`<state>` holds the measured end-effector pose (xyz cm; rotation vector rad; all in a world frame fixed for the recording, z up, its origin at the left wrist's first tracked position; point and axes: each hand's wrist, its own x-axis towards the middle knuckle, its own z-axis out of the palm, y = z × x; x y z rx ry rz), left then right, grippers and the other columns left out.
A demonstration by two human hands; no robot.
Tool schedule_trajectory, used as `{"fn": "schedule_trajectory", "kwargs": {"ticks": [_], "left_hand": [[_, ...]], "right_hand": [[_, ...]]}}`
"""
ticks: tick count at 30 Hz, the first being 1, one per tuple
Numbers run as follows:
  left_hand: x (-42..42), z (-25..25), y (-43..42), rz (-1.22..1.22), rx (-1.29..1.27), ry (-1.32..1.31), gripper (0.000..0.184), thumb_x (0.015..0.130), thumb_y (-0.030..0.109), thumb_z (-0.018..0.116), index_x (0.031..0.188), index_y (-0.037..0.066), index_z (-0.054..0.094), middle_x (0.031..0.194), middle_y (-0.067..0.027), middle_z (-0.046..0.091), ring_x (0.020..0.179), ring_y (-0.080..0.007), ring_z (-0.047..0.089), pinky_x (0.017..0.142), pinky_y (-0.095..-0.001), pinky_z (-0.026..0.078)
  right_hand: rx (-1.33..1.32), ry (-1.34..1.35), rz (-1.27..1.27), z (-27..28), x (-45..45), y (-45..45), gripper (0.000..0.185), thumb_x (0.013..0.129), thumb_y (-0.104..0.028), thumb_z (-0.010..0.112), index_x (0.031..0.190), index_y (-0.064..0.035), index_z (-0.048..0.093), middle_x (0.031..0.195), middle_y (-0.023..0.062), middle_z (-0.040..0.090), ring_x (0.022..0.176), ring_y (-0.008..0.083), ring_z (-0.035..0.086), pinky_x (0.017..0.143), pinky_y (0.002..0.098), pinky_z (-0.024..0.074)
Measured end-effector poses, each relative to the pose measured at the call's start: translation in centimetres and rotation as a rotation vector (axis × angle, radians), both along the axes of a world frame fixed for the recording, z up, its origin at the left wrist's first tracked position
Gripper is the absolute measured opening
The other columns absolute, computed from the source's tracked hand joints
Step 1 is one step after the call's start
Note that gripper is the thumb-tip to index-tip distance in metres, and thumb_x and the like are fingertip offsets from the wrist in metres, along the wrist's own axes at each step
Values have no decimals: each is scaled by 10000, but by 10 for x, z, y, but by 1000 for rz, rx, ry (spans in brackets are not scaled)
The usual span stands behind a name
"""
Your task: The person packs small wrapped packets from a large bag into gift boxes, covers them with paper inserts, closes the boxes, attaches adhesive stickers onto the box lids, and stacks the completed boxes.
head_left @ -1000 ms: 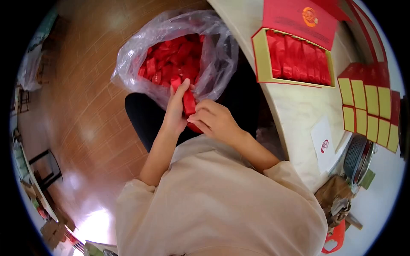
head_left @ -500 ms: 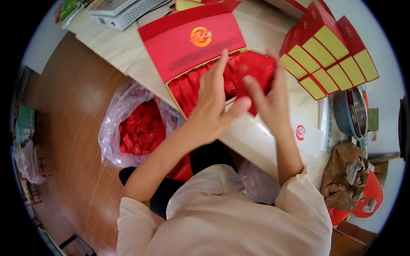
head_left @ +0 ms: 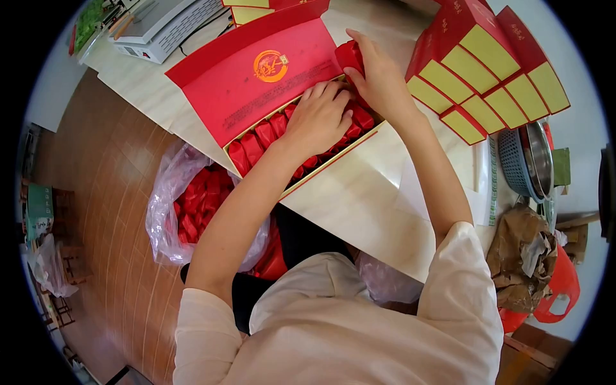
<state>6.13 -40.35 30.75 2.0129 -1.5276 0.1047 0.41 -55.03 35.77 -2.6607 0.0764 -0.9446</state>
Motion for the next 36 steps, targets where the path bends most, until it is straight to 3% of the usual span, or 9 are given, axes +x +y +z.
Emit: {"fn": "schedule_trajectory", "kwargs": {"ticks": [8, 11, 16, 20, 29, 32, 35, 36], "left_hand": [[1, -4, -1, 70, -21, -27, 335, 869, 231, 551, 1115, 5, 546, 1231, -144, 486, 1165, -295, 437, 1003, -416, 346], [-1, -2, 0, 107, -35, -22, 322, 869, 242, 557, 1095, 14, 553, 1223, -139, 480, 1147, -293, 446, 981, -415, 358], [-1, 2, 1, 138, -8, -2, 297, 868, 252, 567, 1066, 31, 559, 1176, -132, 479, 1116, -290, 458, 944, -411, 374], [0, -2, 2, 156, -33, 16, 308, 859, 251, 582, 1073, 34, 536, 1134, -129, 484, 1098, -288, 465, 938, -410, 378], [2, -4, 1, 168, -66, 21, 333, 858, 256, 586, 1085, 22, 513, 1143, -127, 495, 1081, -277, 477, 935, -401, 385], [2, -5, 1, 165, -86, 31, 331, 857, 256, 584, 1084, 25, 516, 1143, -127, 498, 1080, -278, 477, 934, -400, 385], [3, -6, 2, 166, -98, 30, 332, 851, 254, 588, 1085, 28, 520, 1140, -127, 501, 1071, -277, 480, 922, -395, 389], [3, -6, 2, 165, -99, 21, 335, 846, 252, 592, 1087, 30, 521, 1138, -128, 503, 1064, -277, 481, 913, -392, 392]], "right_hand": [[-70, 263, 38, -1, -12, -5, 433, 786, -50, 625, 1188, -54, 462, 957, 189, 604, 818, 400, 607, 733, 459, 497], [-50, 351, 93, 7, -6, -10, 381, 773, -53, 613, 1128, -42, 475, 926, 203, 621, 828, 408, 604, 739, 470, 487], [28, 740, 58, 28, 7, -7, 400, 764, -86, 602, 1146, -30, 497, 960, 208, 651, 924, 386, 603, 783, 434, 482], [62, 740, 132, 32, 12, -10, 338, 780, -82, 589, 1099, -24, 490, 968, 199, 642, 907, 385, 600, 795, 412, 472], [31, 996, 40, 54, 24, -10, 355, 757, -126, 581, 1093, -30, 519, 950, 170, 623, 879, 294, 583, 772, 358, 451], [130, 1068, 61, 49, 31, -15, 356, 759, -134, 583, 1099, -43, 529, 904, 148, 616, 836, 238, 571, 750, 336, 443], [140, 1085, 55, 47, 35, -13, 352, 766, -134, 582, 1103, -46, 531, 894, 148, 614, 823, 240, 569, 753, 328, 444], [64, 1057, 57, 47, 34, -12, 334, 772, -137, 583, 1085, -37, 526, 905, 173, 620, 848, 280, 586, 775, 345, 450]]}}
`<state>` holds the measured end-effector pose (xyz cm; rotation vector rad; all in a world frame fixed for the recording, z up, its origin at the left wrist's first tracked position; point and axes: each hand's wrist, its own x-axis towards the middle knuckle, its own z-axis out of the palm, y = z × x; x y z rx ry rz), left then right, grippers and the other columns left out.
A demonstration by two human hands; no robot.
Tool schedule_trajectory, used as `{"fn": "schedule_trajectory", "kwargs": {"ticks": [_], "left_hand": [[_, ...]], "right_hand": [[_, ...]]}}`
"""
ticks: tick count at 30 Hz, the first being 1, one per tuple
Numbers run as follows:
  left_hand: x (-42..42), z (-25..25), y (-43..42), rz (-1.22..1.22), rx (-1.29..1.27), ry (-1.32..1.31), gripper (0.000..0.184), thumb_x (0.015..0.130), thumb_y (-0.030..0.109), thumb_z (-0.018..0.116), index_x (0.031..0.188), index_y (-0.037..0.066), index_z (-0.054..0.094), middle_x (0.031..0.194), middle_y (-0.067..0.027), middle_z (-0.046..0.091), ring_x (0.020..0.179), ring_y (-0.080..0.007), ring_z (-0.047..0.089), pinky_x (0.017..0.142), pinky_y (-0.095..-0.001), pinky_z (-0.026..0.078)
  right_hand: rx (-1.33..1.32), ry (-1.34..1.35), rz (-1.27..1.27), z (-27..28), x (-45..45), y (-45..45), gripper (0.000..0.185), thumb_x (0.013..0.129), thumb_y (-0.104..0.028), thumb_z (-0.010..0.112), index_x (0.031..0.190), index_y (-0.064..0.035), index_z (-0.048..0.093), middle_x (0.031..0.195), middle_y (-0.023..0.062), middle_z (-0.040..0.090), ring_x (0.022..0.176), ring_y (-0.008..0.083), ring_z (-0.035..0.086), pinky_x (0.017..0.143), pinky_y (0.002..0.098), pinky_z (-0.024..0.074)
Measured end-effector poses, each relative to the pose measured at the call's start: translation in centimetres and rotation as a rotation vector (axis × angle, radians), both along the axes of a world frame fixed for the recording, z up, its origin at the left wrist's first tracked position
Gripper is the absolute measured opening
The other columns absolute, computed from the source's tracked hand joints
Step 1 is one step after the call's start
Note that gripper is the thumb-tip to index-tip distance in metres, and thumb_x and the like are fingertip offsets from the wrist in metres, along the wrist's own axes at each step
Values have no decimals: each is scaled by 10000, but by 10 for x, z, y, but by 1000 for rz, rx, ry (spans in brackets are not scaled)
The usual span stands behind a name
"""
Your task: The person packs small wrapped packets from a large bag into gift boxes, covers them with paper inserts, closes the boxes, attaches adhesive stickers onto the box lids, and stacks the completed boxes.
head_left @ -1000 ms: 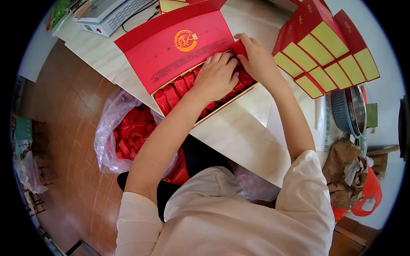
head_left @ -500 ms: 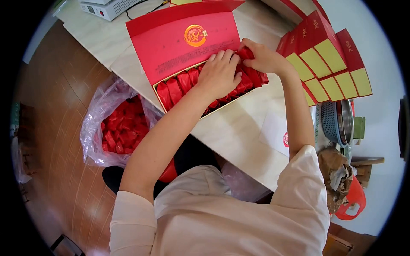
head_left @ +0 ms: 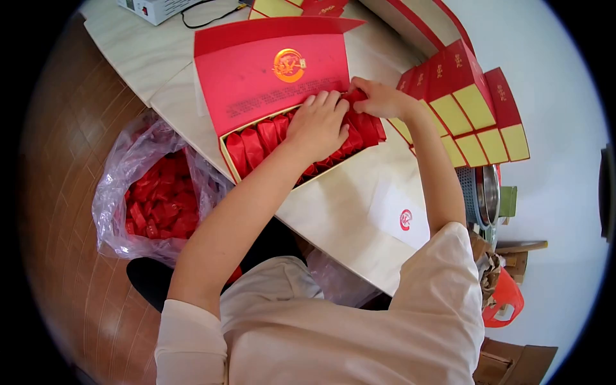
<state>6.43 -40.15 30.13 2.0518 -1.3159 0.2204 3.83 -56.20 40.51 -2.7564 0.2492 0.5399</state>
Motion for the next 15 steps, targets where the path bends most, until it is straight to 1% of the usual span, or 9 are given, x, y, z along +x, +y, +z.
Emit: {"fn": "schedule_trajectory", "kwargs": {"ticks": [1, 3, 4, 8, 10, 11, 13, 14, 15], "left_hand": [[0, 0, 0, 2, -21, -4, 335, 837, 250, 600, 1081, 31, 534, 1130, -127, 507, 1054, -275, 484, 900, -388, 397], [0, -2, 0, 5, -49, -2, 338, 833, 252, 603, 1081, 29, 548, 1122, -124, 510, 1053, -273, 484, 901, -389, 398], [-1, -3, 0, 15, -63, -14, 339, 831, 251, 606, 1080, 26, 561, 1115, -120, 513, 1052, -269, 486, 898, -386, 402], [-1, -5, -1, 17, -81, -2, 334, 827, 252, 614, 1059, 15, 571, 1113, -120, 515, 1050, -263, 489, 893, -376, 407], [-2, -5, -2, 14, -81, -2, 331, 821, 251, 618, 1049, 15, 572, 1102, -119, 516, 1042, -263, 491, 887, -378, 408], [0, -5, -2, 17, -79, -6, 327, 816, 249, 622, 1039, 16, 573, 1090, -118, 518, 1034, -263, 492, 882, -380, 410], [0, -4, -1, 11, -93, 11, 316, 801, 244, 630, 1019, 23, 572, 1062, -117, 519, 1013, -264, 495, 868, -384, 413], [-1, -4, -1, 15, -134, -7, 308, 791, 238, 633, 1008, 28, 571, 1045, -116, 518, 1001, -266, 495, 861, -385, 415], [-2, -5, -1, 8, -119, 2, 298, 794, 236, 630, 998, 28, 568, 1050, -117, 519, 1007, -267, 495, 864, -383, 414]], "right_hand": [[-7, -3, 13, -3, -2, -1, 334, 772, -137, 583, 1085, -37, 526, 905, 173, 620, 848, 280, 586, 775, 345, 450], [-149, -150, 13, -15, -7, -5, 325, 772, -145, 593, 1063, -22, 516, 931, 211, 627, 899, 349, 599, 805, 383, 457], [-172, -164, 0, -16, -9, -2, 299, 773, -148, 600, 1026, -10, 520, 950, 235, 626, 940, 399, 590, 817, 418, 462], [-113, -166, -48, -14, -11, 3, 283, 771, -142, 599, 1008, 0, 539, 945, 235, 630, 919, 394, 601, 794, 409, 475], [-189, -130, -11, -13, -6, 6, 396, 783, -255, 598, 1105, -29, 544, 977, 244, 638, 922, 429, 596, 809, 459, 475], [-191, -134, -10, -12, -7, 6, 396, 783, -255, 598, 1105, -29, 544, 977, 244, 638, 922, 429, 596, 809, 459, 475], [-125, -118, 71, -11, -5, 0, 421, 776, -269, 610, 1133, -50, 571, 1032, 224, 637, 968, 404, 594, 840, 434, 475], [-62, -110, 91, -14, -4, -5, 470, 769, -291, 623, 1176, -63, 566, 1085, 205, 631, 1015, 385, 587, 871, 410, 471], [-68, -118, 108, -14, -2, -10, 470, 769, -291, 623, 1176, -63, 566, 1085, 205, 631, 1015, 385, 587, 871, 410, 471]]}}
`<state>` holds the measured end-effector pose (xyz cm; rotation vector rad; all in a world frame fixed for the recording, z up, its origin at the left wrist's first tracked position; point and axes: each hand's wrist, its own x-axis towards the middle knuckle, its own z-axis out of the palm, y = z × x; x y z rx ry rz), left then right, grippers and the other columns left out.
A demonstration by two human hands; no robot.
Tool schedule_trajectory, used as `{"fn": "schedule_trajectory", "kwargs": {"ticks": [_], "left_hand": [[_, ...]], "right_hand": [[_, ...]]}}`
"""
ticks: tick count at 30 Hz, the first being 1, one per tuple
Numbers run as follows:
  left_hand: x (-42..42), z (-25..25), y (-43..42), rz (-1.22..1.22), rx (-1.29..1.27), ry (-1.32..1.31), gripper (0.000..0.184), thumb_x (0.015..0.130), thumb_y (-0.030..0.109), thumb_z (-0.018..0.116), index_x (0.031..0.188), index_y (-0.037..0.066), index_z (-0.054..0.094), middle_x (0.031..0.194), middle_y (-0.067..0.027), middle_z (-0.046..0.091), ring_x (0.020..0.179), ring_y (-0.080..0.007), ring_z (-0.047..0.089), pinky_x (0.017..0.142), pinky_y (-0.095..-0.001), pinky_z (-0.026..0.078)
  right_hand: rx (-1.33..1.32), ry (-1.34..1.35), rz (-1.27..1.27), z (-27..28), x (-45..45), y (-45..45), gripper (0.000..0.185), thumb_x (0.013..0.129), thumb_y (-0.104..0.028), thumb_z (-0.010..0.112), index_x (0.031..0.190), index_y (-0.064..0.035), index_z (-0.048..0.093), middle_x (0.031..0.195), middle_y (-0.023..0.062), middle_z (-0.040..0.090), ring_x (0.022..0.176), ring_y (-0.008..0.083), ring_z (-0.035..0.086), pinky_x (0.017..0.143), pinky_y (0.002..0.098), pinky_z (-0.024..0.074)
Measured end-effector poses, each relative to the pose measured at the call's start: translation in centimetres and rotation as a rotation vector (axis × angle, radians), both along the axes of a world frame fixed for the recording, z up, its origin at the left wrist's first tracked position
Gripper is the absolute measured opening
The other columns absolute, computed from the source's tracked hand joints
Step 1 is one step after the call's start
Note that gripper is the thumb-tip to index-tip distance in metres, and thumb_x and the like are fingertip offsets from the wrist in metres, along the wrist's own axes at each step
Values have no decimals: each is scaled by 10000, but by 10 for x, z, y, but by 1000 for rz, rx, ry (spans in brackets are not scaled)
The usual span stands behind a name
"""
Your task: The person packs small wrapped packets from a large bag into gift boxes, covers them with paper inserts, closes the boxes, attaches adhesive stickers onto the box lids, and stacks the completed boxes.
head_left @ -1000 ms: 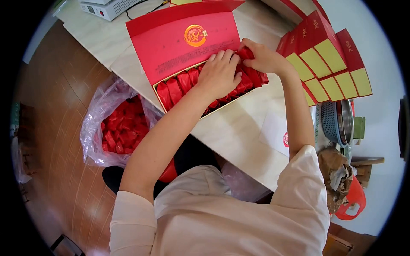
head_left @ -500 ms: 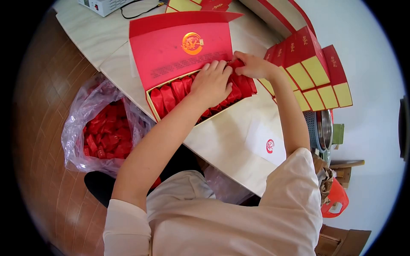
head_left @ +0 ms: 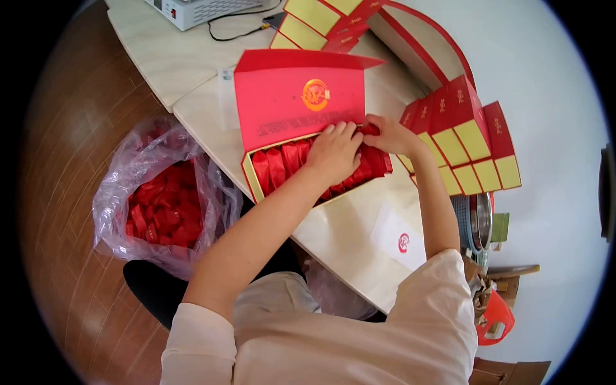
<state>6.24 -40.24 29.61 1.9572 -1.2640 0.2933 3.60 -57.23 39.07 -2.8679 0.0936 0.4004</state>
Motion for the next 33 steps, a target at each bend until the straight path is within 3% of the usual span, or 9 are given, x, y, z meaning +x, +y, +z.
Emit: {"fn": "schedule_trajectory", "kwargs": {"ticks": [4, 9, 13, 19, 22, 24, 25, 28, 33], "left_hand": [[0, -1, 0, 16, 33, -12, 337, 803, 253, 633, 1032, 18, 556, 1058, -116, 513, 1035, -263, 488, 876, -381, 410], [6, -2, -3, 51, -173, 110, 181, 815, 105, 571, 961, 30, 496, 1009, -144, 502, 970, -320, 511, 852, -420, 418], [11, 6, -5, 97, -364, 207, 131, 792, -6, 513, 906, 37, 465, 921, -173, 493, 933, -362, 509, 810, -458, 420], [10, 10, 2, 54, -205, 178, 126, 850, 86, 524, 956, 29, 484, 1004, -178, 512, 985, -350, 510, 840, -451, 418], [5, 5, 10, 7, -22, 109, 307, 886, 166, 523, 1148, 11, 477, 1195, -180, 491, 1149, -331, 455, 966, -438, 362], [2, -1, 20, -24, 117, 49, 440, 914, 230, 515, 1280, -4, 445, 1320, -187, 457, 1256, -324, 404, 1053, -433, 315], [-2, -3, 23, -19, 229, -31, 557, 935, 337, 458, 1356, -15, 362, 1408, -183, 370, 1331, -303, 314, 1104, -418, 235], [-9, 7, 32, -54, 474, -76, 772, 953, 548, 312, 1450, -37, 225, 1532, -176, 199, 1438, -257, 138, 1175, -383, 77], [-8, 4, 39, -72, 444, -78, 785, 949, 566, 320, 1447, -35, 232, 1528, -180, 206, 1436, -253, 146, 1173, -371, 92]], "right_hand": [[-111, 60, -133, -9, -1, 1, 517, 818, -313, 595, 1259, -64, 493, 1072, 208, 629, 1014, 381, 589, 879, 423, 463], [-39, -571, -181, -45, -18, 23, 602, 929, -356, 497, 1408, -48, 302, 1223, 243, 508, 1054, 419, 541, 867, 455, 463], [-241, -720, -173, -95, -12, 22, 661, 940, -380, 475, 1455, -49, 227, 1218, 262, 490, 1042, 421, 548, 856, 460, 482], [-284, -404, -298, -87, -7, 25, 785, 929, -519, 398, 1476, -25, 126, 1325, 351, 402, 1001, 478, 579, 829, 504, 497], [226, -464, -333, -93, -5, 11, 629, 988, -406, 347, 1452, 4, 229, 1401, 255, 401, 1222, 378, 485, 1009, 385, 394], [753, -406, -309, -75, -12, 17, 520, 1012, -320, 345, 1413, 10, 336, 1387, 165, 459, 1254, 249, 465, 1053, 318, 327], [779, -354, -328, -77, -12, 10, 467, 1016, -286, 366, 1374, 11, 405, 1331, 120, 514, 1201, 194, 483, 1045, 304, 332], [1164, -107, -591, -67, -18, 15, 425, 1018, -308, 390, 1335, -34, 458, 1276, 89, 552, 1170, 156, 493, 1015, 284, 360], [1070, -144, -489, -69, -24, 22, 412, 1019, -311, 394, 1336, -53, 450, 1267, 78, 551, 1155, 150, 501, 997, 280, 374]]}}
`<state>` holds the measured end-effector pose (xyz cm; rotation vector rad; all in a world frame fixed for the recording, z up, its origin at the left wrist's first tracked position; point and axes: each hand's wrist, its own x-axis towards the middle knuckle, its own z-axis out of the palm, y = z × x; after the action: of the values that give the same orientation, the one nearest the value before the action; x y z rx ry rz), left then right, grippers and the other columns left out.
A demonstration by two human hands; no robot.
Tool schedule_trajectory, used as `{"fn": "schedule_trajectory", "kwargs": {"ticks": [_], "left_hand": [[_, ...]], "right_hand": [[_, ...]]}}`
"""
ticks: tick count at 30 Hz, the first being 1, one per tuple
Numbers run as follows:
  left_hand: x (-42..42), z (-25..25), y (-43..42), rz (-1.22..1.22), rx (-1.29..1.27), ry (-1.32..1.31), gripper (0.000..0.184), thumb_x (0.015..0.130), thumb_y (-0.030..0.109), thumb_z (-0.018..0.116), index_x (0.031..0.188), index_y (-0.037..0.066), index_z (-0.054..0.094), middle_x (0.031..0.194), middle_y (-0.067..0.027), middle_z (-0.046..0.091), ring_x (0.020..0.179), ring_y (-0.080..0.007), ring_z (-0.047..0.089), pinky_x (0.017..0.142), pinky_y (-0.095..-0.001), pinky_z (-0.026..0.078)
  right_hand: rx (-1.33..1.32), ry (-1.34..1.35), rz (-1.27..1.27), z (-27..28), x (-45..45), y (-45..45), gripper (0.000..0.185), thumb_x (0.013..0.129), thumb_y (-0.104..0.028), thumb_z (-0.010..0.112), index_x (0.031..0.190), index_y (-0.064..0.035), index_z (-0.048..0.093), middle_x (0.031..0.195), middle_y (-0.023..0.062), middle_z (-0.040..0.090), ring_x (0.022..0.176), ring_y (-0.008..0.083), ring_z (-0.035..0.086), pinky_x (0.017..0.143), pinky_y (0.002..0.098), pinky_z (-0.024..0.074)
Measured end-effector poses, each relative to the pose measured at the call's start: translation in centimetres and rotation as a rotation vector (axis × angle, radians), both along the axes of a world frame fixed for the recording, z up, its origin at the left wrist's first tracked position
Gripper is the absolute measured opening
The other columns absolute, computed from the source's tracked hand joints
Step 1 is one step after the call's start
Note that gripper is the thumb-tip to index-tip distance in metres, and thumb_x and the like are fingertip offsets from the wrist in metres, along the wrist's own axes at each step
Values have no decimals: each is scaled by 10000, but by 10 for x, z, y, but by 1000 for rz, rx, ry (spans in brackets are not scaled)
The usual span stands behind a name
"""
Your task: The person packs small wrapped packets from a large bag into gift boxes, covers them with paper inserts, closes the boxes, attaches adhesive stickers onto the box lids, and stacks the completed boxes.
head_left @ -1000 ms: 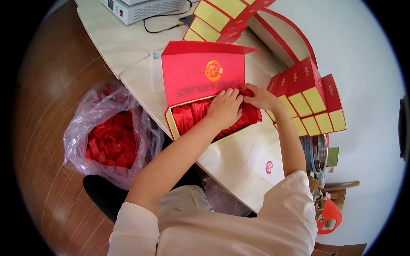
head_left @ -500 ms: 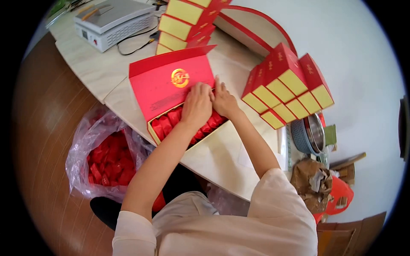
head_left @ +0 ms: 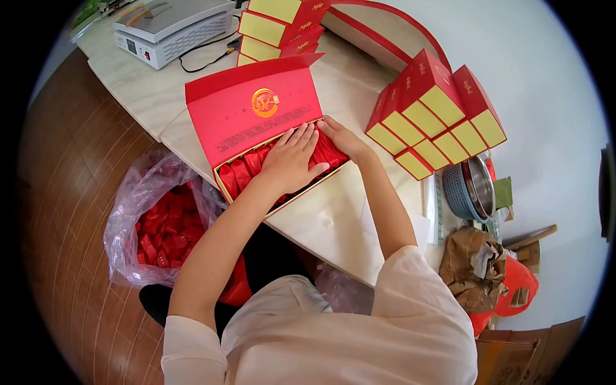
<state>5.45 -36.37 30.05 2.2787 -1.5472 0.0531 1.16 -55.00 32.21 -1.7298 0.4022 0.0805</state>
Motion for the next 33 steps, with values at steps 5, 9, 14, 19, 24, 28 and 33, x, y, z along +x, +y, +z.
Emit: {"fn": "schedule_trajectory", "kwargs": {"ticks": [5, 9, 14, 19, 24, 28, 33], "left_hand": [[9, -2, -4, -61, -42, -17, 783, 943, 579, 318, 1436, -28, 275, 1517, -164, 248, 1428, -231, 181, 1174, -346, 107], [11, 1, -5, -70, -21, -20, 736, 960, 531, 339, 1443, -19, 260, 1522, -164, 231, 1425, -240, 191, 1171, -355, 128], [5, 2, 5, -102, -46, -32, 740, 949, 551, 339, 1428, -13, 310, 1516, -160, 253, 1423, -234, 200, 1172, -349, 121], [3, 6, 18, -192, -41, -47, 705, 941, 544, 372, 1408, 16, 369, 1508, -156, 276, 1408, -254, 239, 1164, -363, 160], [6, 6, 11, -205, -81, 0, 608, 938, 446, 466, 1402, 60, 395, 1484, -139, 332, 1362, -292, 326, 1124, -415, 248], [7, 1, 14, -200, -308, 63, 444, 942, 360, 485, 1230, 31, 569, 1329, -142, 523, 1241, -305, 471, 1060, -404, 342], [7, 10, 18, -157, -385, 256, 310, 944, 294, 503, 1084, 40, 614, 1194, -133, 604, 1117, -313, 544, 980, -407, 394]], "right_hand": [[-136, -69, 38, -4, 0, -2, 410, 1019, -321, 392, 1313, -45, 463, 1263, 72, 550, 1148, 157, 503, 1001, 285, 374], [-18, -70, -7, 6, -1, 6, 446, 1023, -353, 361, 1306, -27, 470, 1250, 82, 561, 1142, 160, 516, 1000, 286, 385], [171, 13, -120, 1, -14, 10, 442, 1025, -368, 336, 1293, -50, 486, 1227, 80, 572, 1130, 149, 527, 1000, 289, 410], [18, -125, -69, -20, -20, 8, 349, 1018, -301, 378, 1191, -34, 522, 1120, 96, 610, 1054, 163, 551, 924, 313, 433], [-592, -231, -66, -31, -19, 1, 349, 998, -313, 394, 1094, -4, 525, 1053, 220, 599, 1017, 329, 565, 887, 374, 431], [-416, -383, -282, -32, -61, -20, 343, 997, -307, 408, 1155, -32, 538, 1010, 150, 622, 831, 251, 629, 744, 363, 493], [-1318, -298, -367, -44, -167, -58, 139, 874, -116, 570, 982, -41, 618, 925, 141, 618, 876, 311, 589, 756, 411, 475]]}}
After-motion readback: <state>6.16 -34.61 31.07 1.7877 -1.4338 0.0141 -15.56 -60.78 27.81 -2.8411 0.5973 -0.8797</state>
